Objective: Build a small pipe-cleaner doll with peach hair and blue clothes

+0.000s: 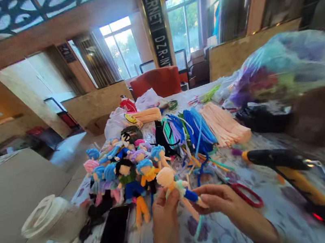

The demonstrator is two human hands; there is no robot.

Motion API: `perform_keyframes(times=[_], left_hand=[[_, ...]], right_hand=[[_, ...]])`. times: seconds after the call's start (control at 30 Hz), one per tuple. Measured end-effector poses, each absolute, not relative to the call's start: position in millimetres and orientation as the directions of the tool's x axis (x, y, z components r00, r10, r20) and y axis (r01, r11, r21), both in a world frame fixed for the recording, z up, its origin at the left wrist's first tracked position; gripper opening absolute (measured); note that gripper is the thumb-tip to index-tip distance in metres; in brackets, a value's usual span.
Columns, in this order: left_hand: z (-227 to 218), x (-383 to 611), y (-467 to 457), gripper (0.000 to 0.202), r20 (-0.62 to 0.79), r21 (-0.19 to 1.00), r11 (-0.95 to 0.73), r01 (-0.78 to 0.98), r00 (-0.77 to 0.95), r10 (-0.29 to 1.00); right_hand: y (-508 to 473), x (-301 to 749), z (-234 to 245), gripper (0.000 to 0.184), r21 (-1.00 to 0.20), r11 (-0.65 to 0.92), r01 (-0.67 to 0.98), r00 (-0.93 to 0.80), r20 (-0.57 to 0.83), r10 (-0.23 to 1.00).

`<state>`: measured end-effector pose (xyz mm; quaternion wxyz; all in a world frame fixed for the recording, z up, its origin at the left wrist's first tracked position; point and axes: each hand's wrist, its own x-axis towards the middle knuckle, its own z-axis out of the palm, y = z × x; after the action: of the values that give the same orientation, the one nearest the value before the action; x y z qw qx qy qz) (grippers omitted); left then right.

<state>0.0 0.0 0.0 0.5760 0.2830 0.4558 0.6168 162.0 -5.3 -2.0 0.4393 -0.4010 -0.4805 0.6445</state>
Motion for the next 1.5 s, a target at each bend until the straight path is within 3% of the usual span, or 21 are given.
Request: perform_keyframes(times=[0.17, 0.3, 0.5, 0.63, 0.8, 0.97, 1.07, 1.23, 1.37, 1.5], left_hand=[[-5, -3, -4, 0.029, -0.186, 0.908, 0.099, -0.407, -0.18, 0.966], [-11, -2, -6, 0.028, -0.179, 0.923, 0.082, -0.376, -0.23, 0.957], [-13, 0, -8, 0.022, -0.161, 0.926, 0.072, -0.37, -0.215, 0.963], [-10, 1, -9, 0.023, -0.179, 0.925, 0.084, -0.37, -0.23, 0.957], [-4, 2, -7, 0.033, -0.234, 0.917, 0.123, -0.379, -0.262, 0.936], [-8, 2, -5, 0.027, -0.218, 0.901, 0.112, -0.42, -0.215, 0.952], [-10, 2, -6, 0.026, -0.16, 0.904, 0.073, -0.421, -0.174, 0.972], [-5, 0, -3, 0.041, -0.048, 0.871, -0.071, -0.486, -0.229, 0.972], [-9, -6, 2, 0.029, -0.085, 0.947, 0.0, -0.32, -0.252, 0.964], [-13, -6, 3, 0.028, -0.043, 0.996, 0.031, -0.083, -0.144, 0.989]], right_hand=[[-2, 163, 15, 0.028, -0.995, 0.099, 0.021, -0.325, 0.087, 0.942], [-6, 160, 10, 0.012, -0.929, 0.305, 0.209, -0.265, 0.246, 0.932], [-5, 156, -1, 0.011, -0.888, 0.353, 0.295, -0.213, 0.299, 0.93], [-3, 157, -1, 0.013, -0.89, 0.341, 0.303, -0.223, 0.281, 0.933], [-1, 162, 5, 0.024, -0.949, 0.203, 0.24, -0.267, 0.136, 0.954], [-1, 160, 6, 0.017, -0.923, 0.233, 0.306, -0.241, 0.161, 0.957], [1, 157, 3, 0.018, -0.969, 0.138, 0.207, -0.204, 0.095, 0.974], [9, 161, -3, 0.031, -1.0, -0.016, 0.006, -0.231, -0.017, 0.973], [17, 165, -11, 0.036, -0.99, -0.055, -0.127, -0.194, -0.029, 0.98], [26, 169, -18, 0.04, -0.983, -0.034, -0.181, -0.117, -0.012, 0.993]])
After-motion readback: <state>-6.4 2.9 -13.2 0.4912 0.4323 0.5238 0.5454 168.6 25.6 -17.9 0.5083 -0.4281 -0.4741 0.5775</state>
